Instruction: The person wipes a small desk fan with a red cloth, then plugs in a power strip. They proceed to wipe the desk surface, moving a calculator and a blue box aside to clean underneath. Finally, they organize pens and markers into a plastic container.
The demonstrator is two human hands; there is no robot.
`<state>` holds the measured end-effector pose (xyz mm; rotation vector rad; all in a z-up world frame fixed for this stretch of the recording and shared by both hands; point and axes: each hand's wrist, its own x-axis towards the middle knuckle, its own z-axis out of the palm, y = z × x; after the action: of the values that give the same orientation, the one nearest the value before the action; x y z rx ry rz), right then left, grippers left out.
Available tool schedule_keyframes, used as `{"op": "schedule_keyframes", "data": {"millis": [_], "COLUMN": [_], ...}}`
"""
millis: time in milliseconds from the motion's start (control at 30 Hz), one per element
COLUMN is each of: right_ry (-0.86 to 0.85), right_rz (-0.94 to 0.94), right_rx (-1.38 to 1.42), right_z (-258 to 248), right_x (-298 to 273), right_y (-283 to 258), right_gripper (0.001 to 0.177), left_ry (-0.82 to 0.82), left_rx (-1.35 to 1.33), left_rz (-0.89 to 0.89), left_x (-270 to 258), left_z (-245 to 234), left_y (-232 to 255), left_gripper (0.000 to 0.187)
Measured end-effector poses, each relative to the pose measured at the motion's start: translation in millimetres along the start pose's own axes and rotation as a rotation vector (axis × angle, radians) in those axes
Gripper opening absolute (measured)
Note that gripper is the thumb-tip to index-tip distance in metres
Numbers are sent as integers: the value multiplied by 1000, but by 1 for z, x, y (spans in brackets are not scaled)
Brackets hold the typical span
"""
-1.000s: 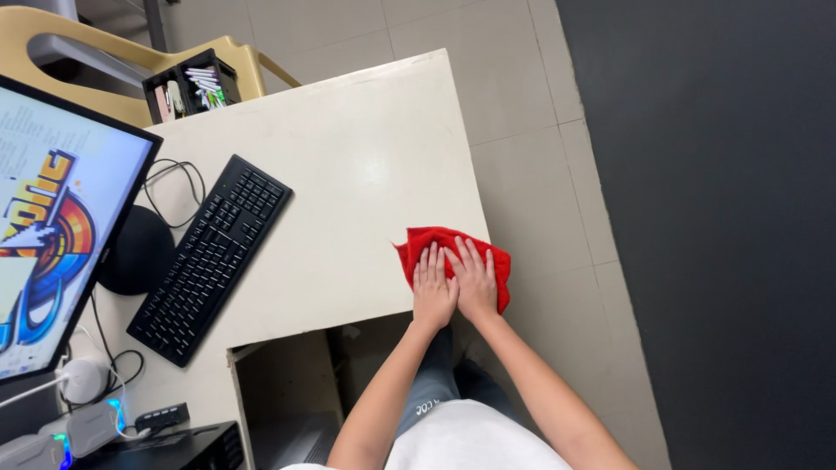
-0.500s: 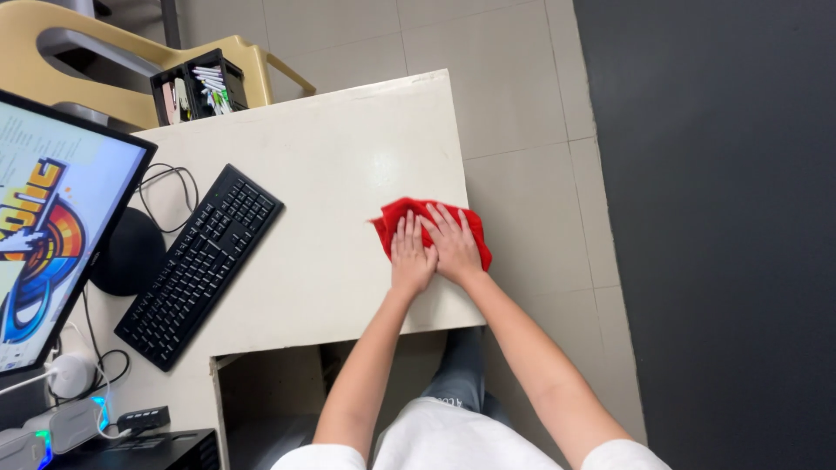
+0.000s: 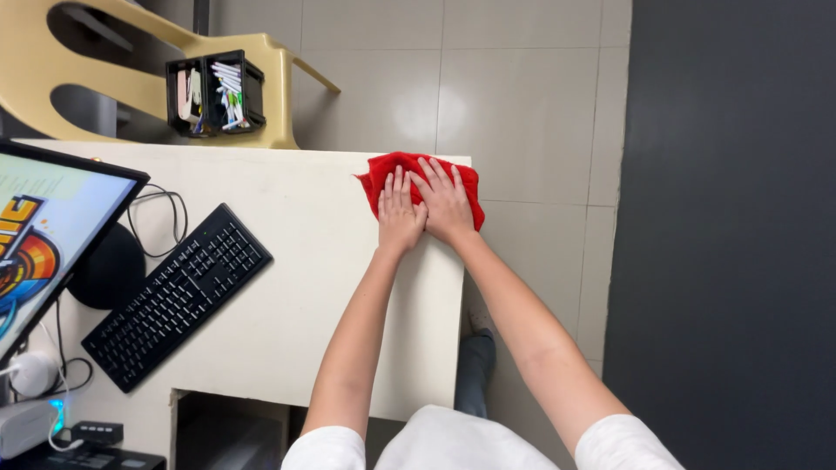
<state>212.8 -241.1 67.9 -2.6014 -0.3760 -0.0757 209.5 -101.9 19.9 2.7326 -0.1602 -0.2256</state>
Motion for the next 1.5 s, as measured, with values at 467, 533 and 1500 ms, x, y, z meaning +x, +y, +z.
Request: {"op": "schedule_keyframes", "data": {"millis": [467, 533, 1500], "right_ry": [-272, -281, -627], "right_rz": [-160, -205, -1060], "right_rx": [156, 168, 101], "right_z": [-6, -7, -31], "right_x": [110, 113, 130], "right_y": [53, 53, 7], "right_gripper": [57, 57, 67], "left_ry": [173, 202, 381], "left_rx": [-25, -32, -199], "left_rz": [-266, -316, -1053], "left_x": [79, 76, -3], "left_z": [10, 9, 11], "left_y": [10, 19, 100], "left_gripper": [71, 70, 80]}}
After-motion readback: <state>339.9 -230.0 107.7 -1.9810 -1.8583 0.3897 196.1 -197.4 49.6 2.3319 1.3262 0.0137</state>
